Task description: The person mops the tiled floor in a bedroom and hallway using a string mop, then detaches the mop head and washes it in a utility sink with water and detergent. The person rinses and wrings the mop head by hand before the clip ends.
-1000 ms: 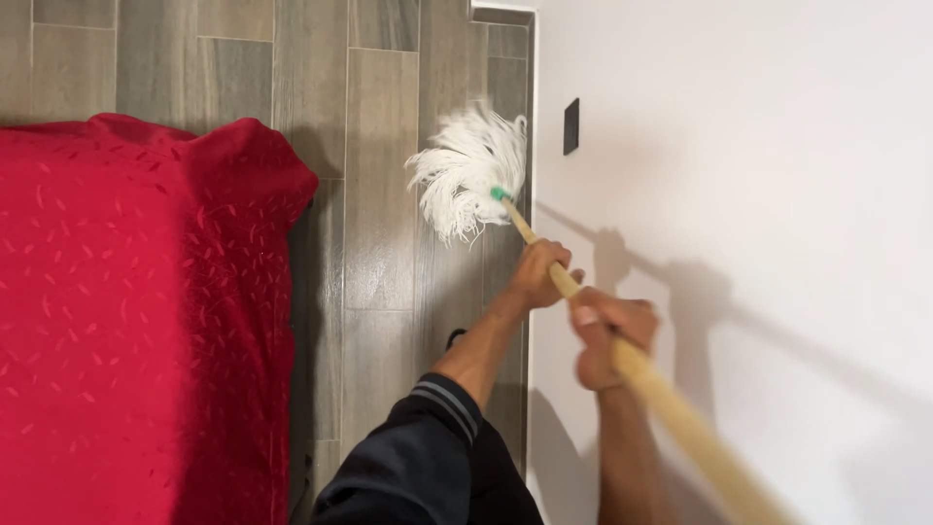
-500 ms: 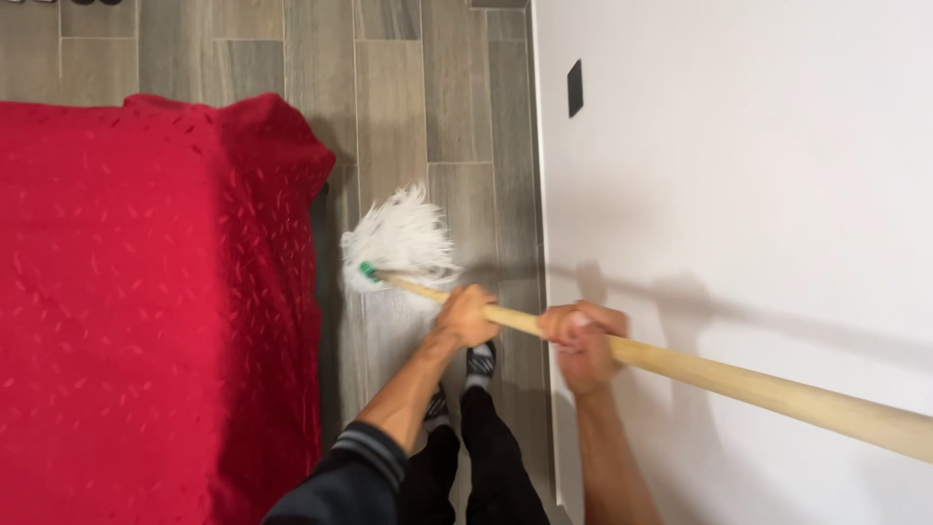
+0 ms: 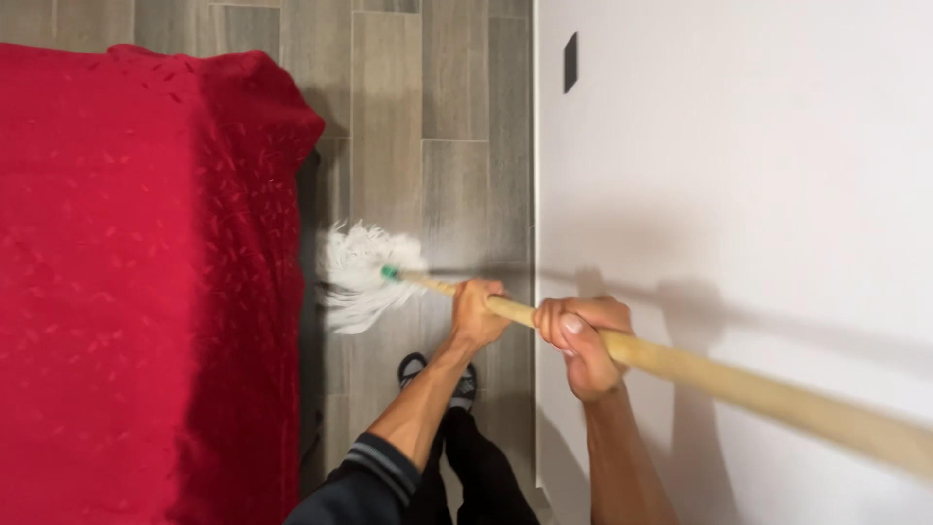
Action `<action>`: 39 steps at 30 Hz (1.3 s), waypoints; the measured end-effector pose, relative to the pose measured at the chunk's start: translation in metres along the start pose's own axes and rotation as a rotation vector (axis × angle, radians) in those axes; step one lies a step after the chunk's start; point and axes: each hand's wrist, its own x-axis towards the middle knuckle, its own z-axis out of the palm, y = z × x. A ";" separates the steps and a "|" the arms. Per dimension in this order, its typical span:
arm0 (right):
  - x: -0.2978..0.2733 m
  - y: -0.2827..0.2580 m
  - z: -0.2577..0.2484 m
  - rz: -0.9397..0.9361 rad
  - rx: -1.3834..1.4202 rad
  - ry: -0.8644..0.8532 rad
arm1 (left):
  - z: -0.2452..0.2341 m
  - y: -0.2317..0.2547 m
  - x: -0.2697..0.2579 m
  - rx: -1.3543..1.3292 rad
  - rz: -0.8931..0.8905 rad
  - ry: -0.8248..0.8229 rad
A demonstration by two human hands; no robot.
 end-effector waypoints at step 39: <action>-0.380 0.068 0.066 0.012 0.027 0.144 | -0.066 -0.184 -0.252 0.262 -0.060 -0.236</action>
